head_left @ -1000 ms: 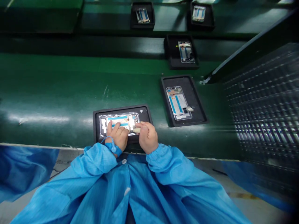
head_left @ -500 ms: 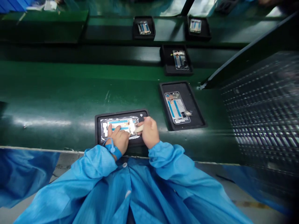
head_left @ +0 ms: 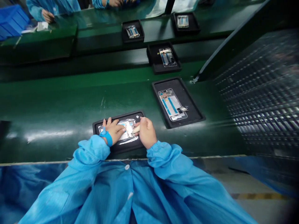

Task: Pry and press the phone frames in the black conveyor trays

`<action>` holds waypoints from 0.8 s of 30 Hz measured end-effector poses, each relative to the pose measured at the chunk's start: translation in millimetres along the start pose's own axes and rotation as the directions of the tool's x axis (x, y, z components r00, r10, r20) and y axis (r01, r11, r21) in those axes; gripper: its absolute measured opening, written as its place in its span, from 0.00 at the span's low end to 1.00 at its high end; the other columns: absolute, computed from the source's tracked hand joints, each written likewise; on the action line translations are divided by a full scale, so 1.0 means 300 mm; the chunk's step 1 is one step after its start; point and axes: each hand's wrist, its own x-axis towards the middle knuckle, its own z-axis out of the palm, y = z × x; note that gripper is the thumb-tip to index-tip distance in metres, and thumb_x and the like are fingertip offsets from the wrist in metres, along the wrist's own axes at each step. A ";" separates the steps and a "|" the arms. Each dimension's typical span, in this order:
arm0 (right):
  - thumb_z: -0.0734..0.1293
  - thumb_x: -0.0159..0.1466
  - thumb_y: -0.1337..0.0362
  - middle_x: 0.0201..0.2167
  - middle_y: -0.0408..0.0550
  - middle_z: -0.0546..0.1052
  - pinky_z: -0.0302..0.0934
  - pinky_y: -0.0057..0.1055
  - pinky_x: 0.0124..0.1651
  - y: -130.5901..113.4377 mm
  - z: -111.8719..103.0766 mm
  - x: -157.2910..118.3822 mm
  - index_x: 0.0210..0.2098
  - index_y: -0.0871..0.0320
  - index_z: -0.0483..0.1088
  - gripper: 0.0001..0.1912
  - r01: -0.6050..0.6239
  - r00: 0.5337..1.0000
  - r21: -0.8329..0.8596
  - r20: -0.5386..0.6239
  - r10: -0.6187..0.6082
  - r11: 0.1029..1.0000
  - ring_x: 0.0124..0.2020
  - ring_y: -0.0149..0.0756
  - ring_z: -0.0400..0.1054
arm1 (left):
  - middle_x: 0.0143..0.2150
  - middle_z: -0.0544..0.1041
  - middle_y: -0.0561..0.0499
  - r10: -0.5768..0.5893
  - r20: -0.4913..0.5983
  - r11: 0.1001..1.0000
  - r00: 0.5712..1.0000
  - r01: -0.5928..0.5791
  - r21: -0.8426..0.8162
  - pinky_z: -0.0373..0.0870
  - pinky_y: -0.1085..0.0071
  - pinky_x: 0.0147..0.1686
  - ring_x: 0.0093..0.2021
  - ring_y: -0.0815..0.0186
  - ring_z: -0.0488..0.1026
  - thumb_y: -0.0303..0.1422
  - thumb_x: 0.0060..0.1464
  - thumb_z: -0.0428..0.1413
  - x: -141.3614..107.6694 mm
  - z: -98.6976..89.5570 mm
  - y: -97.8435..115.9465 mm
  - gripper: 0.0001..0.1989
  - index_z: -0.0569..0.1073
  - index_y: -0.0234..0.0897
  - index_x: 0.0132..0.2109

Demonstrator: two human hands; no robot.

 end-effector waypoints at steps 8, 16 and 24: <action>0.51 0.61 0.49 0.26 0.42 0.71 0.61 0.20 0.21 -0.013 0.003 0.005 0.40 0.58 0.60 0.20 0.015 0.998 -0.048 0.060 -0.012 0.999 0.18 0.24 0.64 | 0.44 0.72 0.49 -0.046 -0.133 0.999 0.990 0.042 -0.031 0.48 0.37 0.51 0.55 0.44 0.58 0.34 0.48 0.53 -0.017 0.020 0.016 0.06 0.74 0.40 0.31; 0.53 0.62 0.50 0.28 0.44 0.73 0.63 0.23 0.27 -0.016 0.053 0.031 0.45 0.58 0.60 0.21 0.203 0.979 -0.047 0.035 -0.202 0.978 0.23 0.27 0.67 | 0.40 0.73 0.48 0.138 -0.326 0.988 0.935 -0.109 0.105 0.56 0.45 0.51 0.44 0.56 0.67 0.36 0.55 0.47 -0.055 0.057 0.021 0.11 0.74 0.43 0.38; 0.53 0.61 0.52 0.28 0.46 0.74 0.64 0.27 0.31 0.024 0.062 0.036 0.43 0.60 0.61 0.20 0.373 0.926 -0.146 0.000 -0.377 0.916 0.26 0.30 0.69 | 0.38 0.72 0.47 0.158 -0.348 0.982 0.924 -0.112 0.149 0.54 0.46 0.51 0.41 0.58 0.66 0.33 0.55 0.46 -0.056 0.070 0.045 0.12 0.73 0.39 0.39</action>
